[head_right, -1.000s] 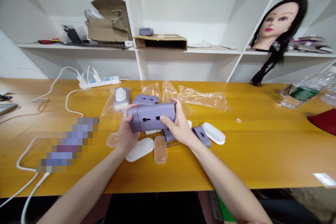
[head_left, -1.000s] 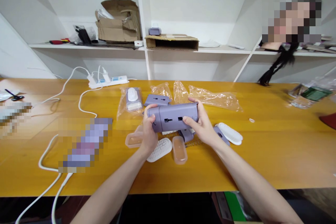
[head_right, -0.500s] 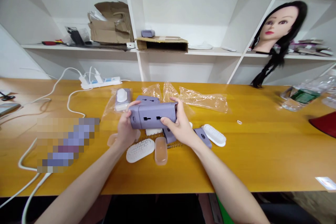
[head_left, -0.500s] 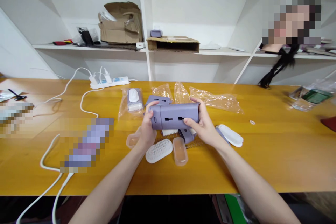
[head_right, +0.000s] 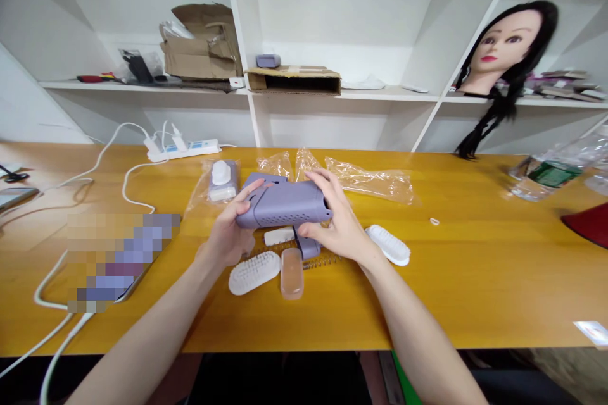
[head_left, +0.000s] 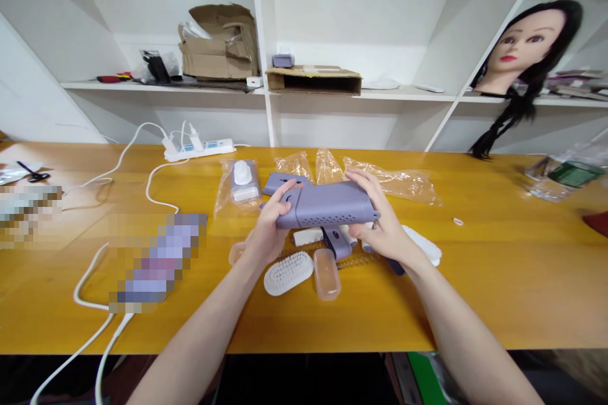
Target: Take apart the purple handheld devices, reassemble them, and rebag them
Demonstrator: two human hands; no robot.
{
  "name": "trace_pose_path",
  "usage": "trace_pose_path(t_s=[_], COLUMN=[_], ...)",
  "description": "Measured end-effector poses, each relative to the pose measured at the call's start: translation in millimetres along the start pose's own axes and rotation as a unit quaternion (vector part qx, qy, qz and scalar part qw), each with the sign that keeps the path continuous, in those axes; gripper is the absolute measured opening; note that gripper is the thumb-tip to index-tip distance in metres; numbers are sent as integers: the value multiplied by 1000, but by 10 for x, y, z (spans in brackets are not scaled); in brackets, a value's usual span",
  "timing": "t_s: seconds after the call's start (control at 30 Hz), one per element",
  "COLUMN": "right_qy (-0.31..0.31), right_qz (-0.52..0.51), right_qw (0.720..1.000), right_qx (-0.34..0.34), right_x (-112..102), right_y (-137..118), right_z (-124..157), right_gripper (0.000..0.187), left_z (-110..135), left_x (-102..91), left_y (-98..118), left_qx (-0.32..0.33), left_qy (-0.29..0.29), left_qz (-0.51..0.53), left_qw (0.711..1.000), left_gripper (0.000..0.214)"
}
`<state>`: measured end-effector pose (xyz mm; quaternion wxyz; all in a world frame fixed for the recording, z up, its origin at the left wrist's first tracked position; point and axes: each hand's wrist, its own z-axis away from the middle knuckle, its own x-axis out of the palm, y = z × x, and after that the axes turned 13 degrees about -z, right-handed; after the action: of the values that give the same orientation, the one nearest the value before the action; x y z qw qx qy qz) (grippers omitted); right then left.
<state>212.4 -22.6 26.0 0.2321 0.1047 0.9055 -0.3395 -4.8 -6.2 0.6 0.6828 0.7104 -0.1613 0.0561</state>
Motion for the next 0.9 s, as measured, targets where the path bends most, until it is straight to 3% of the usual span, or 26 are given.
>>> trace_pose_path(t_s=[0.07,0.13,0.2,0.27,0.4,0.5,0.9], right_qy=[-22,-49,-77,-93,-90,-94,-109], right_qz=[10,37,71,108,154,166,195], right_qw=[1000,998,993,989,983,979,970], right_qx=[15,32,49,47,-35,-77,-97], right_x=[-36,-57,-49,-19,40,58,119], right_y=[-2,-24,-44,-40,46,108,132], right_z=[-2,3,13,24,36,40,53], right_gripper=[78,91,102,99,86,86,89], left_z=[15,23,24,23,21,21,4], left_x=[7,1,-5,-2,32,48,30], left_y=[-4,-12,-21,-28,-43,-63,-218], left_qx=[44,92,142,169,142,126,149], left_qy=[13,20,23,33,63,62,66], left_qz=[-20,-42,-61,-75,-75,-92,-135], left_qw=[999,995,988,982,985,986,977], left_gripper=[64,67,56,37,34,35,39])
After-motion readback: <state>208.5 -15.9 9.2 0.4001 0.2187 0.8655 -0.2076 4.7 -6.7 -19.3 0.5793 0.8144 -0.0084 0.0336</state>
